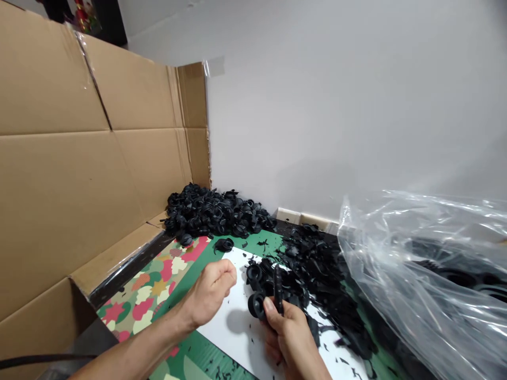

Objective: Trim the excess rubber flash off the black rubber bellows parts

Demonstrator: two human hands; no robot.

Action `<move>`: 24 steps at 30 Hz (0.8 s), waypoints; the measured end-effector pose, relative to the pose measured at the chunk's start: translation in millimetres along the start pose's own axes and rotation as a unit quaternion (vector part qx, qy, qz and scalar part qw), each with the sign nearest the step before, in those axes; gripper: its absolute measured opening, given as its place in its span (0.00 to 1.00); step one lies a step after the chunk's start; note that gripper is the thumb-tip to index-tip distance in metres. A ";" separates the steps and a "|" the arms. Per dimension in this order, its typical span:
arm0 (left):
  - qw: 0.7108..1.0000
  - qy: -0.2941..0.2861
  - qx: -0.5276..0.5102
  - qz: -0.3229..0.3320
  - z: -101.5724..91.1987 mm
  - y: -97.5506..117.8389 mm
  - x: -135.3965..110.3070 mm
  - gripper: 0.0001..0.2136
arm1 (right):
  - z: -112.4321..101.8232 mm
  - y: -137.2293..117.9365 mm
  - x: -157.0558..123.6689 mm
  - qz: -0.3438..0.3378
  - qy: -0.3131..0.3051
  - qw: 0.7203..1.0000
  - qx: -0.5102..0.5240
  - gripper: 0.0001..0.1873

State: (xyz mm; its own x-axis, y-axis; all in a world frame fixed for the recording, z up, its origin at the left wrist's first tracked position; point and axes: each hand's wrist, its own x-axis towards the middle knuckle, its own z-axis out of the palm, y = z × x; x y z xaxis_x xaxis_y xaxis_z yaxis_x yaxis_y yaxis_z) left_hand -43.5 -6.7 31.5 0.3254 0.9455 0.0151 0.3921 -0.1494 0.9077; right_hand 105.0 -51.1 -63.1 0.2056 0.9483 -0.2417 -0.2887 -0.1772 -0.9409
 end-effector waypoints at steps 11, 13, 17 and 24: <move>0.987 -0.028 -0.130 -0.087 16.0 -2.8 -16.4 0.11 | 7.4 -9.9 -12.5 -0.026 0.018 0.999 -0.011 0.16; 0.984 -0.005 -0.149 -0.097 18.6 -2.0 -16.2 0.10 | 8.5 -14.2 -15.7 -0.016 0.003 1.000 -0.013 0.15; 0.981 0.017 -0.168 -0.098 19.7 -2.7 -15.5 0.09 | 11.6 -22.3 -20.2 -0.001 -0.029 1.000 -0.001 0.14; 0.985 0.021 -0.158 -0.065 21.1 -3.3 -17.0 0.06 | 14.2 -31.5 -22.8 0.040 -0.052 0.998 -0.005 0.14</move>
State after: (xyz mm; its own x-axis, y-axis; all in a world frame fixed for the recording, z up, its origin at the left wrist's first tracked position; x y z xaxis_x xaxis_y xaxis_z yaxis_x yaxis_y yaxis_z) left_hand -32.2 -28.4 19.4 0.2522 0.9626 -0.0985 0.1386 0.0648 0.9882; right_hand 96.1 -63.4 -24.5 0.0834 0.9530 -0.2914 -0.2912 -0.2563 -0.9217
